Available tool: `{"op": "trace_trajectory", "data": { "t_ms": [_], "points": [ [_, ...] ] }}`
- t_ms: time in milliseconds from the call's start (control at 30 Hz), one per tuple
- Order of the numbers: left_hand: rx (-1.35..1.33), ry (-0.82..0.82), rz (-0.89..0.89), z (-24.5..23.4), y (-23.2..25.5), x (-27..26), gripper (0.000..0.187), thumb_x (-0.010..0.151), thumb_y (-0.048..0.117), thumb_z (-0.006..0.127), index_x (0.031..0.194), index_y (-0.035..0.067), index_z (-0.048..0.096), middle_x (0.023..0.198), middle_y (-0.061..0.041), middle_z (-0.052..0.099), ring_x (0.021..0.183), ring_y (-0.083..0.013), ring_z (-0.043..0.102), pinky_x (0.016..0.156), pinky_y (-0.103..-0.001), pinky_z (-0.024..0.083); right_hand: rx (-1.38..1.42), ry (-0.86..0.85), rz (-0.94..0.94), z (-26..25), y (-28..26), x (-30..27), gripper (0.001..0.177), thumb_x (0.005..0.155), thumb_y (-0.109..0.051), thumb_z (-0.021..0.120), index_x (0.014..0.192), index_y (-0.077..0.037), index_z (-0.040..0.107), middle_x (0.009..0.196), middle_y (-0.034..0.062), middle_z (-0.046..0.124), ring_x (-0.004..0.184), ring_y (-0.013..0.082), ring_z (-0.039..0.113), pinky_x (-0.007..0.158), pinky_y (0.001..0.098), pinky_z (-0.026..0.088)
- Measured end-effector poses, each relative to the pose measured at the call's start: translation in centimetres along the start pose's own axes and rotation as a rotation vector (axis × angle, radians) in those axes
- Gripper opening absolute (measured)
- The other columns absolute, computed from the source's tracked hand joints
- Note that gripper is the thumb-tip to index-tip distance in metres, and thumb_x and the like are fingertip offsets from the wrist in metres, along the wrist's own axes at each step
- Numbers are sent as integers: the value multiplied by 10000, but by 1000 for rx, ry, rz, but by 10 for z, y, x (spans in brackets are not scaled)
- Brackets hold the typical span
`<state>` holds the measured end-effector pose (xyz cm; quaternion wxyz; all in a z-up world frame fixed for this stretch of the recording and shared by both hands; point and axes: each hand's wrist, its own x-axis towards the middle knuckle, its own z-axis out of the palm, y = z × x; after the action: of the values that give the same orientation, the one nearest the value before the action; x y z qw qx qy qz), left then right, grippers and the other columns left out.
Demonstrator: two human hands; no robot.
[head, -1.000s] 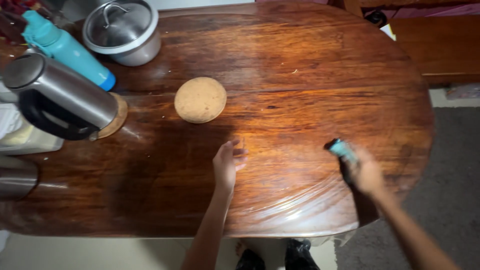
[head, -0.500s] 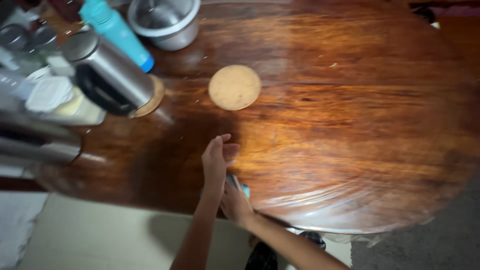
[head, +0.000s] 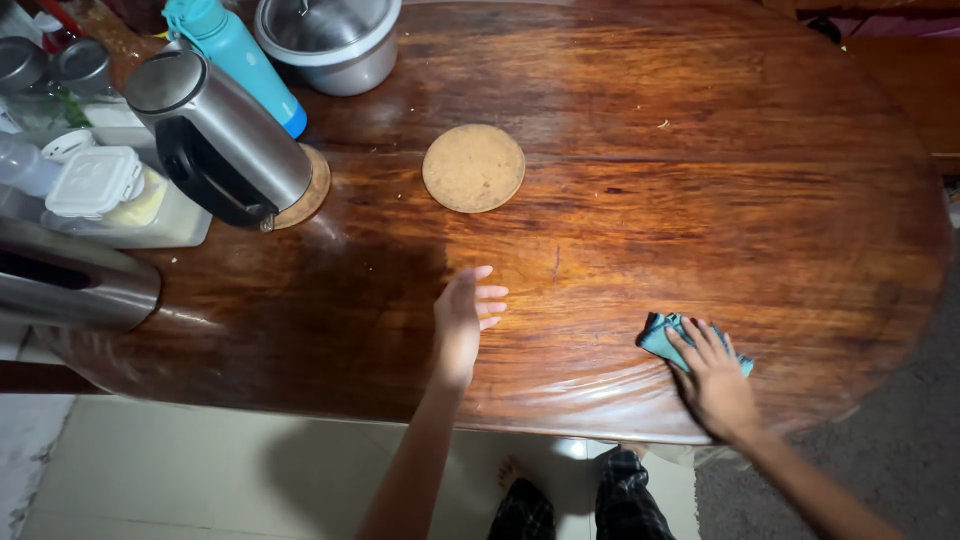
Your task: Wiping down a wooden dining table with a damp cloth.
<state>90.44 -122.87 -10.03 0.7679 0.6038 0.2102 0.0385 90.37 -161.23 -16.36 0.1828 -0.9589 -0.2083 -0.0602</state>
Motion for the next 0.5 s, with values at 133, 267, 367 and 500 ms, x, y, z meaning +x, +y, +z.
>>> {"op": "trace_trajectory", "data": {
  "t_ms": [133,267,367,500],
  "points": [
    [-44,14,-24,-17,-11,10,558,1005,531,464,1285,81,639,974,-112,774,797,-185,720,739,-336,578,-17,-27,-141,57,-57,5,577,838,-140,637,1407,-200,560,1488,150,499,1448,370,393,1228,598,201],
    [-61,23,29,-45,-26,10,545,1014,507,490,1301,68,638,983,-117,765,803,-192,703,730,-343,551,-16,-92,-301,139,-157,27,698,797,-35,636,1459,-243,561,1502,91,542,1516,313,368,1258,617,202],
    [-63,106,-19,-56,-29,11,544,1017,514,467,1275,70,647,963,-105,776,783,-195,717,713,-348,566,57,-132,-385,143,-248,50,672,707,-83,670,1369,-141,574,1541,198,494,1458,399,302,1145,640,185],
    [-32,158,-34,-58,-15,5,533,1014,507,478,1277,79,656,959,-106,780,783,-188,717,707,-322,555,398,-304,-318,138,-270,82,404,845,-77,618,1249,-89,621,1217,155,635,1187,318,525,1047,538,376]
  ]
}}
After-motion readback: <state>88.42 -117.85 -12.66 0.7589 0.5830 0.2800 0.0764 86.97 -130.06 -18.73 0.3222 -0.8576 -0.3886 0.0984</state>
